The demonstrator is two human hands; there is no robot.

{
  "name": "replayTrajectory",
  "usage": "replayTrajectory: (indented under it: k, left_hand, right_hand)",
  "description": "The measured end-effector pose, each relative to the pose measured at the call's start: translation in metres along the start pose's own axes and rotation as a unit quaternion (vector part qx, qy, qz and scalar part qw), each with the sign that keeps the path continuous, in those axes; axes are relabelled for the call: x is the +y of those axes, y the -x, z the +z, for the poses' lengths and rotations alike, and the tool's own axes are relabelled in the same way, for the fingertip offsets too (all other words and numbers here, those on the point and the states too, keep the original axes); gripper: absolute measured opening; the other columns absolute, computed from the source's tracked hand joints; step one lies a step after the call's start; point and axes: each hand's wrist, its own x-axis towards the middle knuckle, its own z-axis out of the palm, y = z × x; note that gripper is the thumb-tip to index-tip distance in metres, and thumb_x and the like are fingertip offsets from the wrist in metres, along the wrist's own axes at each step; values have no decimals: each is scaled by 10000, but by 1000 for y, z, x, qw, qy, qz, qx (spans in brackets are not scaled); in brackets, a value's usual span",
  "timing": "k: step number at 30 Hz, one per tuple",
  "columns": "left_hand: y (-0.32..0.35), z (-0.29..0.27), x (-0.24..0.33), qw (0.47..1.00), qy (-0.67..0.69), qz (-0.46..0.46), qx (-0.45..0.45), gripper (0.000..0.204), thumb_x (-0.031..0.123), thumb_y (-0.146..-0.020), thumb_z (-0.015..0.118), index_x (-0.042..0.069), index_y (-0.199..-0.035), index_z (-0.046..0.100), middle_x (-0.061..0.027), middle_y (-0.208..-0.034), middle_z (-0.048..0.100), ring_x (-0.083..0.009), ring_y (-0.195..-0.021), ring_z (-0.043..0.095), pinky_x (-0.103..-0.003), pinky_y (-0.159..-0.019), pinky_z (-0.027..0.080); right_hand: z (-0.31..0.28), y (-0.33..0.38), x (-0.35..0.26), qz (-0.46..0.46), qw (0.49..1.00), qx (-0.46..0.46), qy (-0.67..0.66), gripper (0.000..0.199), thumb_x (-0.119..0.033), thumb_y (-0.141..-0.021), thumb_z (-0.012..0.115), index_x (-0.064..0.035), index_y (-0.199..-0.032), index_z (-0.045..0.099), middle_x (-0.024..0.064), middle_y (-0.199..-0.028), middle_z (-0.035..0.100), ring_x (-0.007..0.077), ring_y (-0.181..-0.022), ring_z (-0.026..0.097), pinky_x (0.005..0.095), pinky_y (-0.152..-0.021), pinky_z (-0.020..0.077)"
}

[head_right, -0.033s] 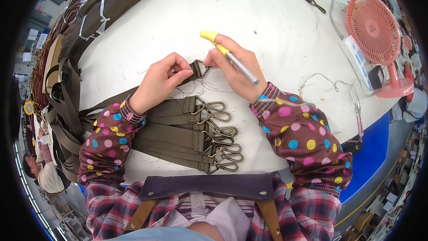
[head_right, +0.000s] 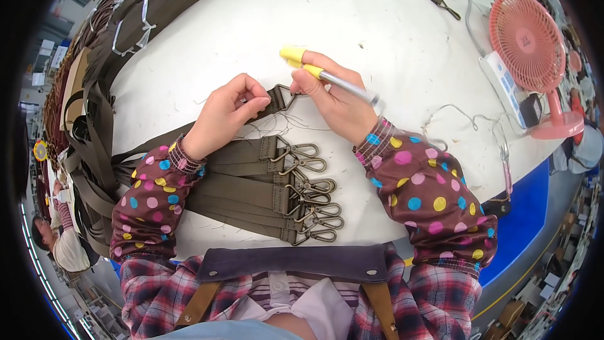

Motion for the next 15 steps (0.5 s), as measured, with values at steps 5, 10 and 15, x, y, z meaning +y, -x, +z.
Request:
replayTrajectory:
  k: [5,10,15]
  left_hand:
    - [1,-1,-6,994,105,7,-19,82,102,-956,517,32,-944,476,-19,-881,603,-68,-790,580,-198,-701,480]
    - [2,-1,-4,992,125,6,-26,85,100,-962,502,35,-947,450,-46,-910,618,-77,-811,592,-203,-714,483]
    - [2,-1,-5,993,110,17,-25,92,101,-963,499,29,-946,445,-55,-908,617,-84,-815,595,-209,-721,487]
  right_hand:
    - [5,-5,5,14,996,-28,83,213,-211,-909,613,-6,-910,556,28,-676,587,63,-608,516,213,-548,422]
    - [10,-6,11,13,989,-15,149,277,-234,-877,653,-30,-788,487,3,-573,521,68,-504,458,236,-466,376]
    - [11,-5,10,10,986,-26,162,282,-223,-869,657,-36,-806,455,31,-578,516,92,-506,482,244,-466,384]
